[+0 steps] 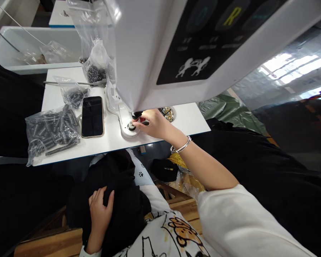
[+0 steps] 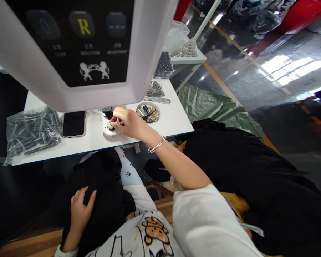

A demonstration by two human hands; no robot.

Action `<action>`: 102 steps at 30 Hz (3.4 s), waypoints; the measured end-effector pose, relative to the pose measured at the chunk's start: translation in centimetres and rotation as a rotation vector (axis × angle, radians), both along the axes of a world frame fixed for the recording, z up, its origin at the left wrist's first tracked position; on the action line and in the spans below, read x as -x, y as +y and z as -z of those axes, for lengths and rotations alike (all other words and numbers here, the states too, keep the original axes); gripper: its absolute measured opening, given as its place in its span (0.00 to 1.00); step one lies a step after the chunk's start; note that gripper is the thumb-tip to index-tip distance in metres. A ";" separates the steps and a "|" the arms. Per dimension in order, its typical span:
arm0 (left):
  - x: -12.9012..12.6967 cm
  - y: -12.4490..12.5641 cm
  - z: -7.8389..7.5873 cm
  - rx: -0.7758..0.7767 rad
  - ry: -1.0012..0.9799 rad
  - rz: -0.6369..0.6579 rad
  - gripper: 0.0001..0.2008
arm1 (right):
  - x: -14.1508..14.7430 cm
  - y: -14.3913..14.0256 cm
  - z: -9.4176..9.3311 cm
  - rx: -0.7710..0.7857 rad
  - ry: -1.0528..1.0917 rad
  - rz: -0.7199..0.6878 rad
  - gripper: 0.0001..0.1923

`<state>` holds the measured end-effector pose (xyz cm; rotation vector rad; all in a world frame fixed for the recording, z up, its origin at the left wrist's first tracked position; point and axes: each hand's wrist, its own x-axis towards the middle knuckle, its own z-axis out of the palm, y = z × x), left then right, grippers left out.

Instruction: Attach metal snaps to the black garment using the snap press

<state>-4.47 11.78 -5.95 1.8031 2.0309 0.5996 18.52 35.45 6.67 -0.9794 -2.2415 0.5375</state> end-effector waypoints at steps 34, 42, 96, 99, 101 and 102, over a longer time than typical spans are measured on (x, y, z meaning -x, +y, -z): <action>-0.1 -0.4 0.3 -0.034 0.013 -0.013 0.17 | -2.8 -2.1 4.7 -0.024 -0.146 0.445 0.08; 0.0 -0.4 0.4 -0.051 0.024 0.008 0.16 | -3.4 -2.4 3.1 0.111 -0.169 0.485 0.04; 0.1 -0.8 0.5 -0.087 0.021 0.002 0.14 | 1.7 -3.7 -4.0 1.179 1.059 0.046 0.11; 0.1 -1.0 0.5 -0.088 0.003 -0.007 0.14 | 2.0 -3.9 -4.0 1.149 1.034 0.128 0.12; 0.2 -1.1 0.6 -0.084 -0.009 -0.010 0.13 | 2.3 -3.8 -4.1 1.141 1.027 0.171 0.11; 0.1 -1.1 0.7 -0.079 -0.014 -0.007 0.13 | 2.3 -3.8 -4.2 1.136 1.026 0.182 0.11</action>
